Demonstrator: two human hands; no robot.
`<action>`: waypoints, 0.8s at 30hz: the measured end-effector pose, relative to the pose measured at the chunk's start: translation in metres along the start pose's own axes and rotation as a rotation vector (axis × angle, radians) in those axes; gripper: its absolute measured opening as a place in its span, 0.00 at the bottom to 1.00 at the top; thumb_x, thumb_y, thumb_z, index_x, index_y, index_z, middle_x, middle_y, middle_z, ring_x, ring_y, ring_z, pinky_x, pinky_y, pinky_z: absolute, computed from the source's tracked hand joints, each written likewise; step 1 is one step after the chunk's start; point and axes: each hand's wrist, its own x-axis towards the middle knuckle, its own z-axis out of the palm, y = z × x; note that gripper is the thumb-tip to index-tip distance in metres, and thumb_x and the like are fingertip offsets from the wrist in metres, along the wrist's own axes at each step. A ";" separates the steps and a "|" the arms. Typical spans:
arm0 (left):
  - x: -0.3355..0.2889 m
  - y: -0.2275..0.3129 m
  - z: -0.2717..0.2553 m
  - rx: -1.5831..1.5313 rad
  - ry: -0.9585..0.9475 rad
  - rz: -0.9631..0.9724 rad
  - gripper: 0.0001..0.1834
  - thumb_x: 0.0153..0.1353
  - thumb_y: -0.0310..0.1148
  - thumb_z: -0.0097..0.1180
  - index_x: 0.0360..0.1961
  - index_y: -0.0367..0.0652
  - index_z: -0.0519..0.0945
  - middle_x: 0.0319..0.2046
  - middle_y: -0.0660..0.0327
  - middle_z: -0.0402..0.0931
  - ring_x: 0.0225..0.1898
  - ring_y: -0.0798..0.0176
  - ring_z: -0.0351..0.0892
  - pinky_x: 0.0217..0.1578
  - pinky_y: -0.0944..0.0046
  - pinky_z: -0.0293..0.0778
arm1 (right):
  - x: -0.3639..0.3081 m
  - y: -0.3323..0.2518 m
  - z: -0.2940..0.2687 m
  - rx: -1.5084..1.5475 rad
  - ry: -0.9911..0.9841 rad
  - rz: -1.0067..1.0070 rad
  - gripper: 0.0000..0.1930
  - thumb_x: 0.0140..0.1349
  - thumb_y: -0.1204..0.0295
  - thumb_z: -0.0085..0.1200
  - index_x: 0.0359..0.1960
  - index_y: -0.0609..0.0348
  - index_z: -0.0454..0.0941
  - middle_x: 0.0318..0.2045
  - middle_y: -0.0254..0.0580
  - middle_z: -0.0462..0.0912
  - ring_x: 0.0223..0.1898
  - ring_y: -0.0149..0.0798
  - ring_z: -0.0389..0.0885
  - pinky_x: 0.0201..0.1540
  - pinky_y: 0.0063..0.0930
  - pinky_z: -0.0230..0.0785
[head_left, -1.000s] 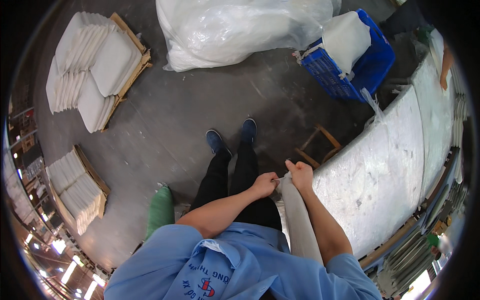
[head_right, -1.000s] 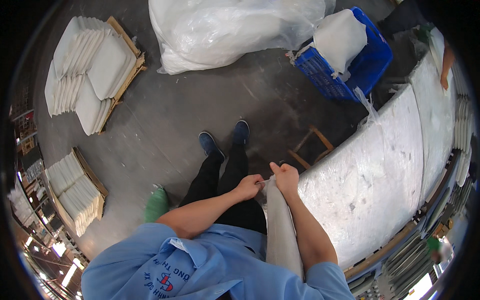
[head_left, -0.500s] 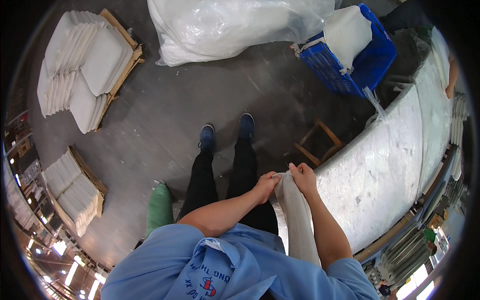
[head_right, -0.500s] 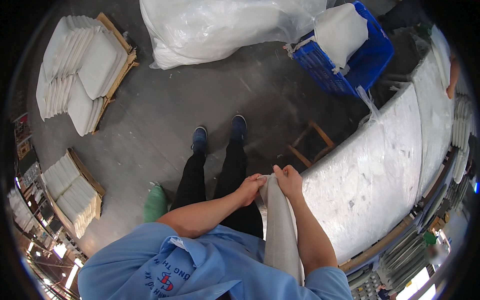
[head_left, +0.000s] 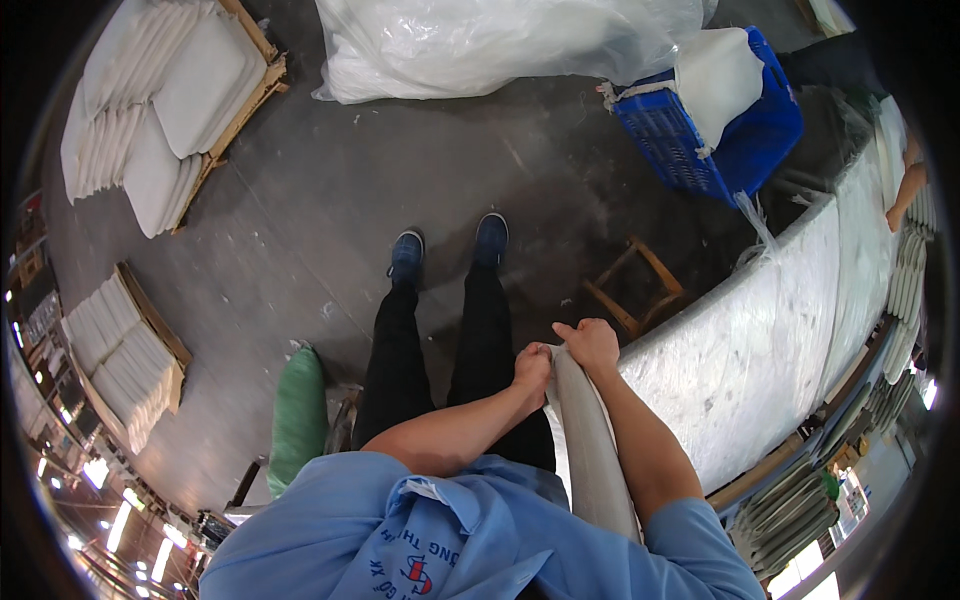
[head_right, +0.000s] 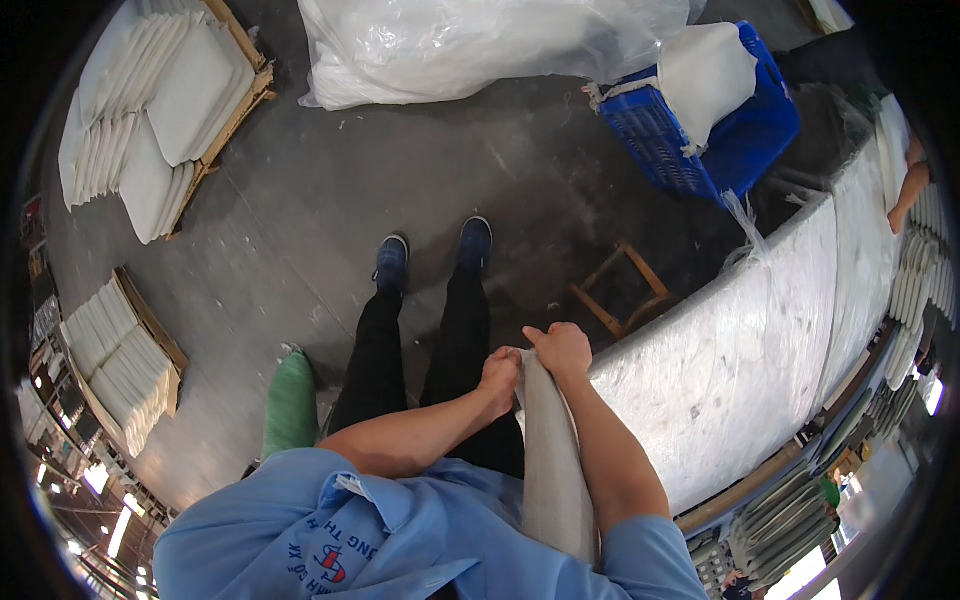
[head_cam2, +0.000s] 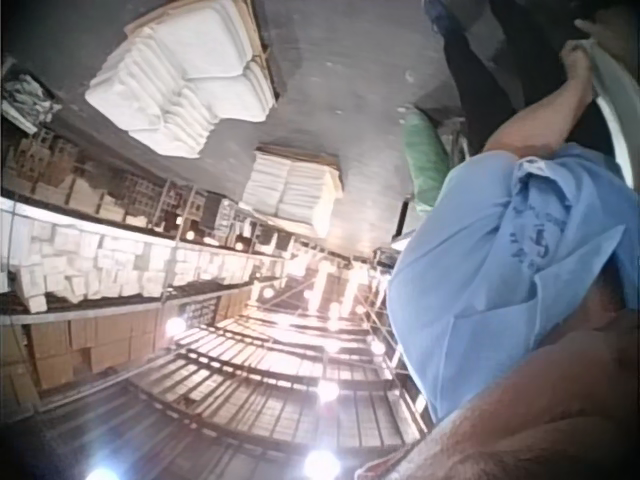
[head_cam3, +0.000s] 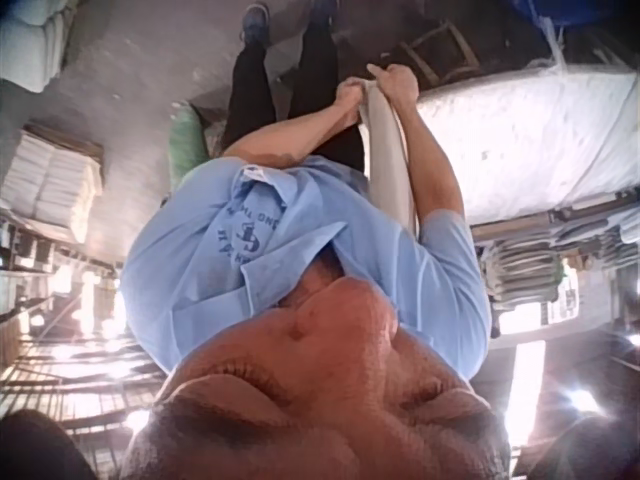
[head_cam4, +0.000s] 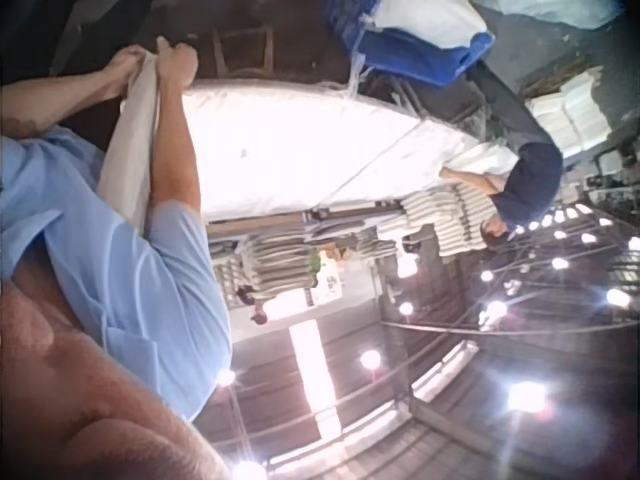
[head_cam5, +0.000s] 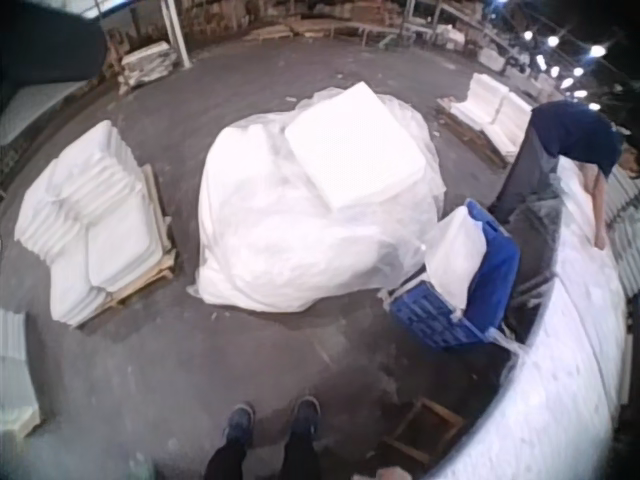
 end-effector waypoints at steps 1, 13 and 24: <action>-0.001 0.000 0.004 -0.004 0.034 -0.011 0.13 0.78 0.41 0.49 0.52 0.45 0.78 0.45 0.59 0.80 0.50 0.59 0.80 0.54 0.55 0.76 | 0.003 0.001 0.002 0.007 0.006 0.007 0.31 0.56 0.42 0.68 0.22 0.65 0.84 0.25 0.55 0.85 0.34 0.55 0.88 0.41 0.48 0.76; -0.023 0.013 -0.006 -0.213 -0.364 -0.242 0.29 0.76 0.57 0.50 0.67 0.48 0.73 0.62 0.56 0.76 0.64 0.55 0.73 0.68 0.48 0.64 | 0.003 0.037 0.012 0.116 0.030 0.022 0.40 0.58 0.31 0.61 0.39 0.66 0.87 0.37 0.60 0.89 0.45 0.54 0.89 0.50 0.50 0.76; -0.006 -0.019 0.007 -0.125 -0.107 -0.135 0.32 0.79 0.58 0.44 0.63 0.39 0.77 0.52 0.54 0.81 0.53 0.57 0.80 0.50 0.53 0.76 | 0.011 0.015 0.014 0.052 0.040 -0.037 0.20 0.57 0.56 0.64 0.24 0.64 0.82 0.29 0.59 0.85 0.36 0.61 0.87 0.42 0.52 0.77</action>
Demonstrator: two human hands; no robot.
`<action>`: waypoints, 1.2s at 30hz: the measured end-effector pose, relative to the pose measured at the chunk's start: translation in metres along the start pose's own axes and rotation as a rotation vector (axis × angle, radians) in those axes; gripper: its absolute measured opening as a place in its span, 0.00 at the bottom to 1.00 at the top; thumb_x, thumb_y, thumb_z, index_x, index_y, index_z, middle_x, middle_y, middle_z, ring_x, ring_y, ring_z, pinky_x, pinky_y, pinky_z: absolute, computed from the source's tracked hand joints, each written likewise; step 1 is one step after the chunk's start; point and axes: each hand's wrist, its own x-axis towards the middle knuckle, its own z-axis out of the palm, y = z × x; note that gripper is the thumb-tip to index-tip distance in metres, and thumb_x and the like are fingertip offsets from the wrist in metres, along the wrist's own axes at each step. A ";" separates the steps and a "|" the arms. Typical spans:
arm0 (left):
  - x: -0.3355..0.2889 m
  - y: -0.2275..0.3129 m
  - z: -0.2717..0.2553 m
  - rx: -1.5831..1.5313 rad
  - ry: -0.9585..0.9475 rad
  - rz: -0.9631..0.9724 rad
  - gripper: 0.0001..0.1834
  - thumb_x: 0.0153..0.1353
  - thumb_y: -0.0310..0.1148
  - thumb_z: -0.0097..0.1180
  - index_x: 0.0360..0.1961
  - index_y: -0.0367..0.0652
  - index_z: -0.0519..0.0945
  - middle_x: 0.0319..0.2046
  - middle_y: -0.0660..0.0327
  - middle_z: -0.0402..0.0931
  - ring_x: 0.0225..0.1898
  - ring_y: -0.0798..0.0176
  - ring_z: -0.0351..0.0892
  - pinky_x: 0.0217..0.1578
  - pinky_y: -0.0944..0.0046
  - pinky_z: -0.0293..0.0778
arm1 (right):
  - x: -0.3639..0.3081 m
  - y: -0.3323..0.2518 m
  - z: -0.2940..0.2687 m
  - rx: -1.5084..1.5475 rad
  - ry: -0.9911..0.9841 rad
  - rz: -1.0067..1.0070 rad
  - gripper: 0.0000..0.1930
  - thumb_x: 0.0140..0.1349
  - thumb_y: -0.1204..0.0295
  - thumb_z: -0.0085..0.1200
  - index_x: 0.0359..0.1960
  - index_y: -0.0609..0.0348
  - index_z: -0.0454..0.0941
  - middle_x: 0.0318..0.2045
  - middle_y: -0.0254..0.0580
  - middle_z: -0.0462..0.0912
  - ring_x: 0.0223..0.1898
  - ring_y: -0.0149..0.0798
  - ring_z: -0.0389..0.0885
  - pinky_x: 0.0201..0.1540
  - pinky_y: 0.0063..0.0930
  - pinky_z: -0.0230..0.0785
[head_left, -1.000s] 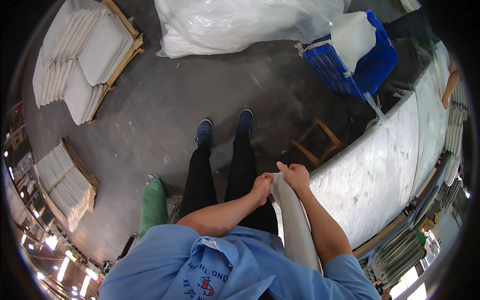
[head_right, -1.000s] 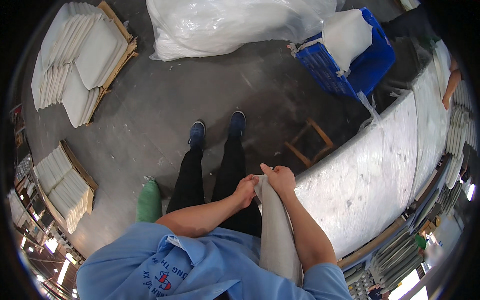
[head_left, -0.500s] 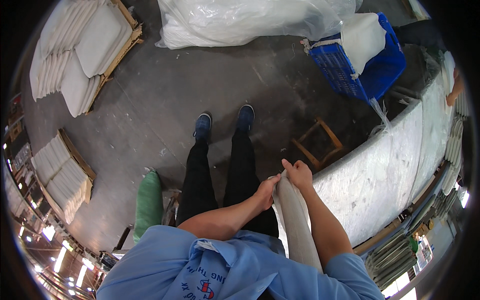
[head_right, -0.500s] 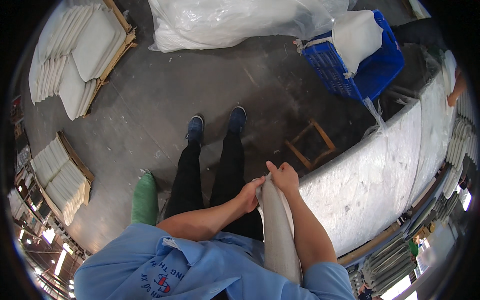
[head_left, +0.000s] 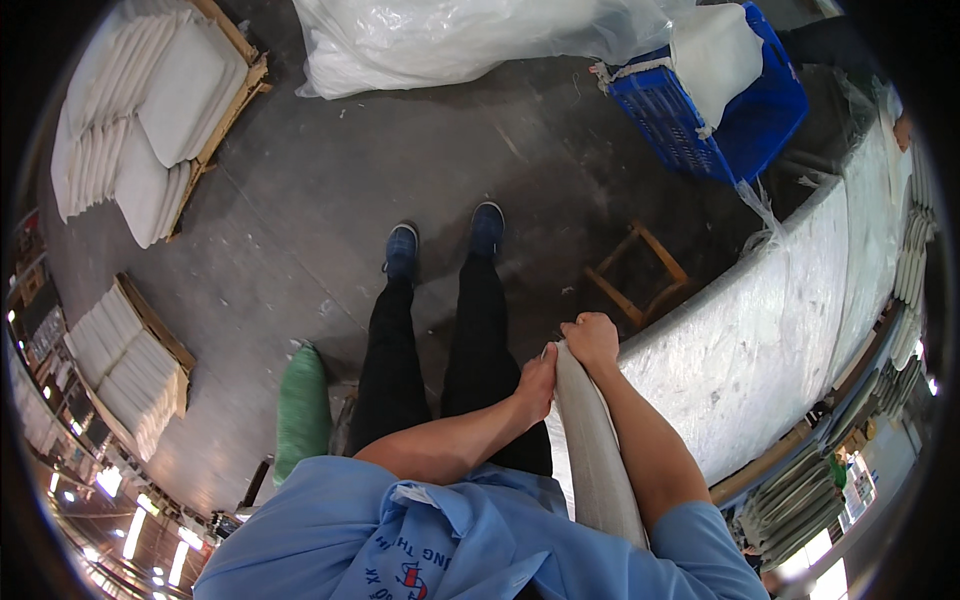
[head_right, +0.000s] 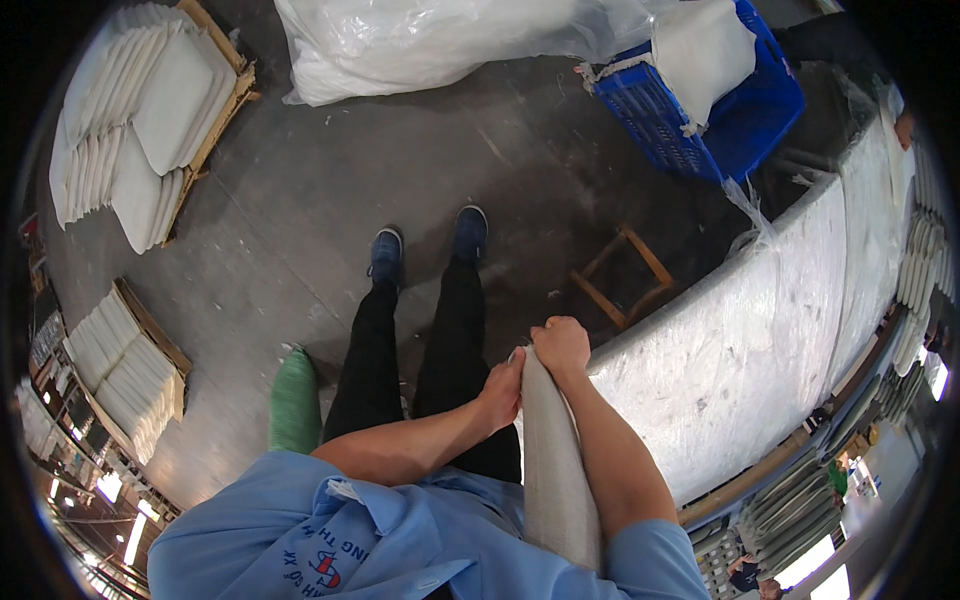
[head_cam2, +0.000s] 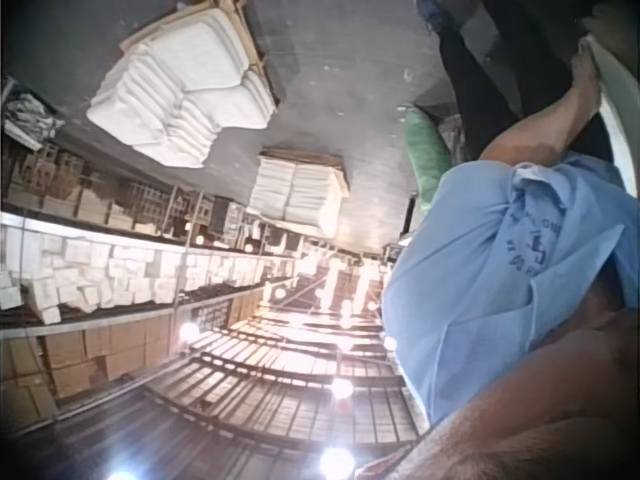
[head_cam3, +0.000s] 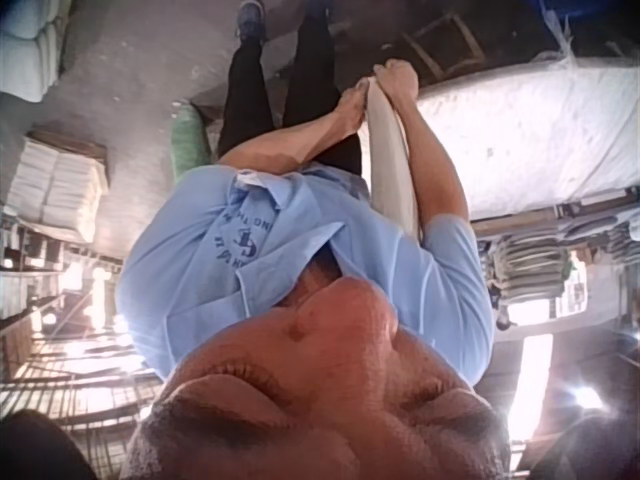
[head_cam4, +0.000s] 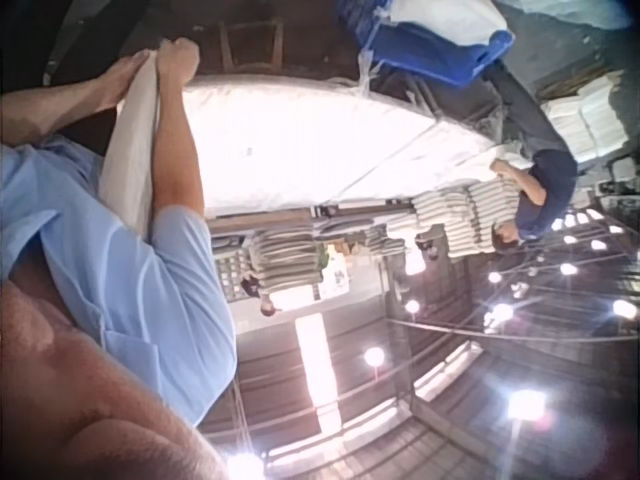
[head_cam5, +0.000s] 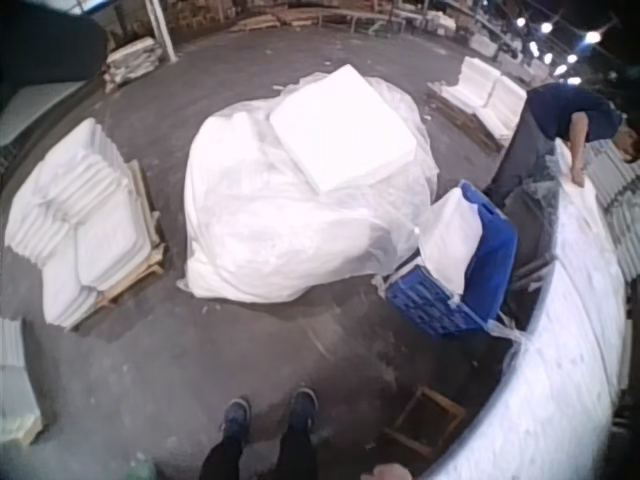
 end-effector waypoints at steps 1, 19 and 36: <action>0.002 0.000 0.003 0.017 0.045 0.015 0.32 0.79 0.58 0.44 0.61 0.38 0.78 0.50 0.53 0.82 0.51 0.57 0.81 0.47 0.52 0.78 | 0.001 0.000 0.001 -0.016 -0.008 0.016 0.16 0.57 0.59 0.62 0.26 0.61 0.84 0.31 0.58 0.86 0.37 0.61 0.87 0.43 0.53 0.78; 0.031 0.024 0.003 -0.202 -0.222 -0.078 0.18 0.76 0.49 0.55 0.47 0.46 0.83 0.39 0.58 0.84 0.39 0.55 0.85 0.43 0.48 0.82 | 0.016 0.002 0.014 -0.093 -0.068 0.069 0.12 0.59 0.67 0.55 0.39 0.54 0.90 0.44 0.57 0.88 0.49 0.61 0.87 0.55 0.52 0.79; 0.025 0.035 0.003 0.022 -0.197 -0.096 0.20 0.79 0.48 0.50 0.47 0.41 0.82 0.40 0.58 0.83 0.38 0.58 0.85 0.39 0.51 0.83 | 0.022 0.001 0.012 0.127 0.051 0.176 0.12 0.56 0.68 0.54 0.36 0.58 0.88 0.41 0.61 0.88 0.47 0.64 0.86 0.55 0.53 0.78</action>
